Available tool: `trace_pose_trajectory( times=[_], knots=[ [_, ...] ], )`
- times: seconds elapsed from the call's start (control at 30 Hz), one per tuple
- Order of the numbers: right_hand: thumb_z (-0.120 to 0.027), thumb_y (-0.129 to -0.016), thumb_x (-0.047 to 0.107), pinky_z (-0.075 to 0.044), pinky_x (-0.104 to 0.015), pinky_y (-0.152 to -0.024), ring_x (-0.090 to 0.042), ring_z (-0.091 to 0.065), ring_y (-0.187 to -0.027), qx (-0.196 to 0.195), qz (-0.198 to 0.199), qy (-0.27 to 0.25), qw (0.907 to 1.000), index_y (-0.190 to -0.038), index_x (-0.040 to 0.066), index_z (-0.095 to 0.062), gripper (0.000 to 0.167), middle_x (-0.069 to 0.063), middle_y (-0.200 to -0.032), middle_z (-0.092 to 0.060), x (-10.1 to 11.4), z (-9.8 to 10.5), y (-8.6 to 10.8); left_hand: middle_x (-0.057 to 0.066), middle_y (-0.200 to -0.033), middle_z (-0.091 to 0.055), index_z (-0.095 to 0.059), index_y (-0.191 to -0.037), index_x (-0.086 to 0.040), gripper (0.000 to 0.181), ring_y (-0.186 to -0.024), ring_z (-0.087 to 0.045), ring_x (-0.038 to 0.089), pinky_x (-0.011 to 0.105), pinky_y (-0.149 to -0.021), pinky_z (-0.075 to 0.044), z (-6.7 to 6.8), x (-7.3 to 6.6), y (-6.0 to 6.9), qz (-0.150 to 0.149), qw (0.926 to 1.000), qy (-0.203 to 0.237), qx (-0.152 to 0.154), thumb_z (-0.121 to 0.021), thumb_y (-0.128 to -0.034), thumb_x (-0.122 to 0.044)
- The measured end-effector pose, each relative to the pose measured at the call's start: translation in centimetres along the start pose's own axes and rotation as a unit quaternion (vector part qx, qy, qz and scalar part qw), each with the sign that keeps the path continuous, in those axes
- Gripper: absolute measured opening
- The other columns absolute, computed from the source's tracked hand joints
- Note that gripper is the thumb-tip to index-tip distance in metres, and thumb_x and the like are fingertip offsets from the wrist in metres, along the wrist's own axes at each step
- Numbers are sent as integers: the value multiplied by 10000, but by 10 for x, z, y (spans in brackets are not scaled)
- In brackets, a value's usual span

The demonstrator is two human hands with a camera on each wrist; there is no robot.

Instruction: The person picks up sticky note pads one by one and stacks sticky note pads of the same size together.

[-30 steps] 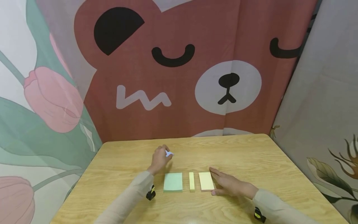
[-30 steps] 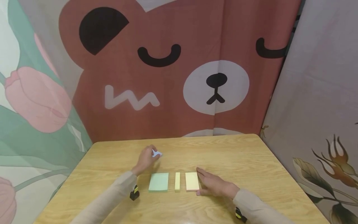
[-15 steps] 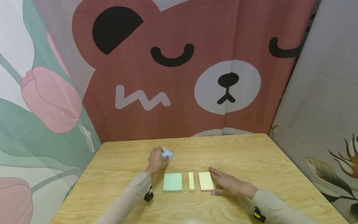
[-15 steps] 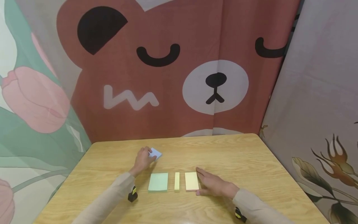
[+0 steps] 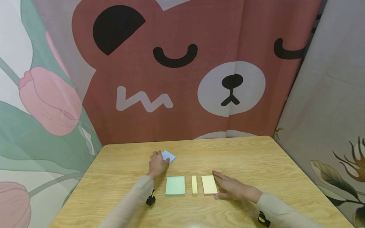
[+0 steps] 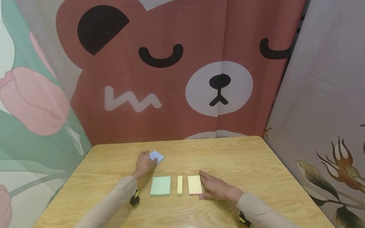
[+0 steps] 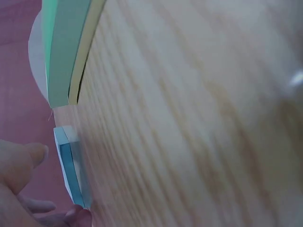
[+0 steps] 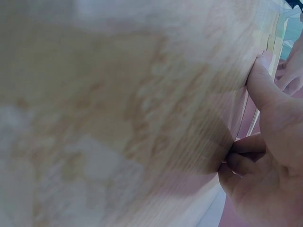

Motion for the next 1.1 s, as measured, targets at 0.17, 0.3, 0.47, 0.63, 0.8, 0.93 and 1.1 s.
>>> trace_pose_trajectory(
  times=[0.17, 0.3, 0.47, 0.63, 0.8, 0.93, 1.1],
  knots=[
    [-611, -960, 449, -319, -556, -1088, -450, -283, -1399, -37, 26, 11, 10000, -1439, -203, -278, 875, -328, -1552, -205, 2, 1, 1, 316, -1186, -547, -469, -1309, 169, 615, -1066, -519, 465, 593, -839, -485, -1, -4, 3, -129, 9997, -56, 208, -693, -938, -267],
    [-620, -959, 437, -323, -557, -1085, -452, -285, -1397, -42, 33, 24, 10000, -1437, -204, -281, 869, -329, -1550, -209, 4, 3, 1, 295, -1147, -574, -487, -1302, 138, 606, -1027, -521, 444, 576, -812, -486, -1, -5, 4, -201, 9994, -146, 240, -714, -926, -279],
    [-616, -955, 452, -328, -558, -1082, -450, -286, -1398, -14, -12, 18, 10000, -1442, -200, -277, 881, -321, -1555, -204, 2, 1, 1, 276, -1125, -588, -496, -1318, 102, 609, -997, -509, 419, 560, -791, -479, -3, -6, 5, -313, 9990, -147, 299, -743, -904, -270],
    [-601, -959, 464, -329, -555, -1082, -445, -285, -1400, -3, -10, 0, 10000, -1444, -199, -270, 887, -317, -1561, -191, 1, 0, 1, 290, -1133, -576, -481, -1351, 101, 649, -1018, -497, 433, 573, -808, -466, -1, -8, 5, -381, 9987, -37, 324, -763, -887, -255],
    [-589, -965, 468, -332, -556, -1080, -444, -285, -1400, 15, 10, -18, 10000, -1448, -199, -260, 887, -313, -1566, -180, 2, 0, 1, 295, -1143, -564, -477, -1362, 98, 677, -1036, -500, 434, 557, -827, -473, 0, -7, 4, -307, 9991, 53, 298, -788, -864, -241],
    [-590, -963, 471, -333, -557, -1079, -445, -289, -1398, 13, -5, -18, 10000, -1452, -194, -259, 889, -311, -1566, -183, 2, 1, 1, 313, -1174, -536, -462, -1366, 106, 707, -1040, -502, 437, 534, -853, -472, 0, -6, 2, -205, 9991, 213, 293, -813, -839, -207],
    [-594, -961, 473, -334, -558, -1078, -445, -293, -1396, 11, -18, -18, 10000, -1453, -190, -265, 887, -305, -1567, -189, 2, 1, 2, 331, -1218, -480, -430, -1395, 106, 746, -1070, -494, 442, 532, -882, -474, -1, -5, 2, -91, 9980, 514, 342, -824, -820, -157]
  ],
)
Point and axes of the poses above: each hand's wrist, its own y-axis away from the middle knuckle, its own z-axis out of the back of the hand, x = y × z, the point moved 9 cm from there along -y, towards the middle knuckle
